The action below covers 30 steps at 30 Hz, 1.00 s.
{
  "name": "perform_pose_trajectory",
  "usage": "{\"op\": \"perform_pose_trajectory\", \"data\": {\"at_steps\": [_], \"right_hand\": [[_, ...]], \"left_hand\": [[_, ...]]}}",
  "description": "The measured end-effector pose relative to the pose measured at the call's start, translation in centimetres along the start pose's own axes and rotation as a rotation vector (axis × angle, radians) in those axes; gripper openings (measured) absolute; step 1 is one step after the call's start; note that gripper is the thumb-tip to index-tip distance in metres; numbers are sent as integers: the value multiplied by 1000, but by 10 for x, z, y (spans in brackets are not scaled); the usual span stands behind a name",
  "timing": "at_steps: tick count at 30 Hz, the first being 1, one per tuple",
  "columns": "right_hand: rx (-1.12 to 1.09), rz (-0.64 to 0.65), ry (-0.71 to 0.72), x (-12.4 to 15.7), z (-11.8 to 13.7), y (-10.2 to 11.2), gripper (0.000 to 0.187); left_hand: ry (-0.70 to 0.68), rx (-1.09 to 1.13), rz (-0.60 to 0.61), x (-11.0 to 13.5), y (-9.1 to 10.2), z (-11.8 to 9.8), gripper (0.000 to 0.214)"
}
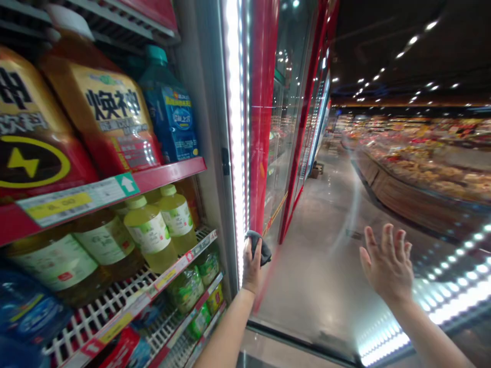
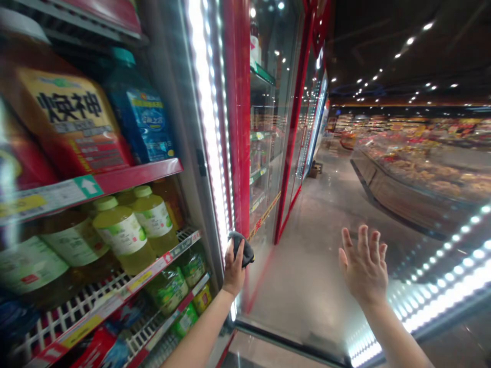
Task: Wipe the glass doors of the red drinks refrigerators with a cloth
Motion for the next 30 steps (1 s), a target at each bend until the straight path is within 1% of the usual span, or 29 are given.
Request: {"op": "perform_pose_trajectory", "data": {"at_steps": [1,2,3,5,6,7,8,9,10,12,13,14,15,16,18,19,20,21,22,24,25,26,27,28,30], "right_hand": [[0,9,-1,-1,1,1,96],[-1,15,-4,-2,2,3,97],[-3,17,-10,-3,2,4,98],[-8,15,-26,-4,3,6,99],[-7,15,-34,-4,4,6,99],[-5,17,-41,-5,4,7,99],[-2,21,-45,-5,4,6,99],[0,26,-48,-6,4,6,99],[-3,29,-49,-7,4,5,99],[-23,30,-53,-11,4,3,100],[-37,23,-59,-13,4,2,99],[-54,14,-65,-14,4,1,97],[-77,3,-71,-13,3,0,94],[-108,-12,-78,-10,2,-1,90],[-186,-56,-82,7,-2,-2,82],[-226,-80,-75,21,-5,-3,79],[-257,-102,-60,38,-8,-4,77],[-275,-119,-41,57,-11,-6,75],[-276,-129,-22,77,-14,-9,74],[-248,-134,-12,114,-20,-16,74],[-229,-134,-19,129,-23,-21,74],[-212,-129,-28,140,-24,-27,74],[-198,-126,-37,148,-26,-32,74],[-186,-125,-42,153,-27,-38,74],[-159,-131,-39,158,-28,-48,75]], "left_hand": [[29,7,-20,2,-6,-9,91],[27,18,-33,1,-12,-18,90],[-7,37,-34,1,-17,-27,89],[-166,81,11,0,-24,-38,85],[-250,93,42,2,-25,-39,83],[-303,91,63,4,-24,-37,82],[-315,77,72,6,-23,-33,82],[-285,58,67,7,-21,-29,84],[-225,41,47,7,-20,-27,86],[-71,28,-26,0,-22,-30,91],[-7,33,-66,-5,-26,-37,93],[29,41,-97,-10,-31,-47,94],[26,52,-113,-13,-37,-59,94],[-32,65,-104,-13,-43,-71,92],[-231,94,-59,-5,-54,-90,86],[-326,100,-44,2,-58,-94,83],[-385,98,-46,9,-60,-94,81],[-394,86,-63,14,-62,-92,81],[-356,68,-93,16,-62,-90,83],[-201,41,-156,12,-63,-88,89],[-131,37,-179,7,-64,-91,91],[-93,43,-191,1,-65,-98,93],[-106,54,-189,-4,-67,-106,93],[-174,66,-165,-7,-70,-115,91],[-399,95,-96,-8,-75,-128,84]]}}
Point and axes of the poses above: each hand's wrist, its own x-axis away from the middle knuckle, its own y-axis out of the back of the hand, z = x × y, the point moved 1 cm from there along -x, towards the middle knuckle, and after that the axes turned 7 degrees about -z, right-handed, at the moved point
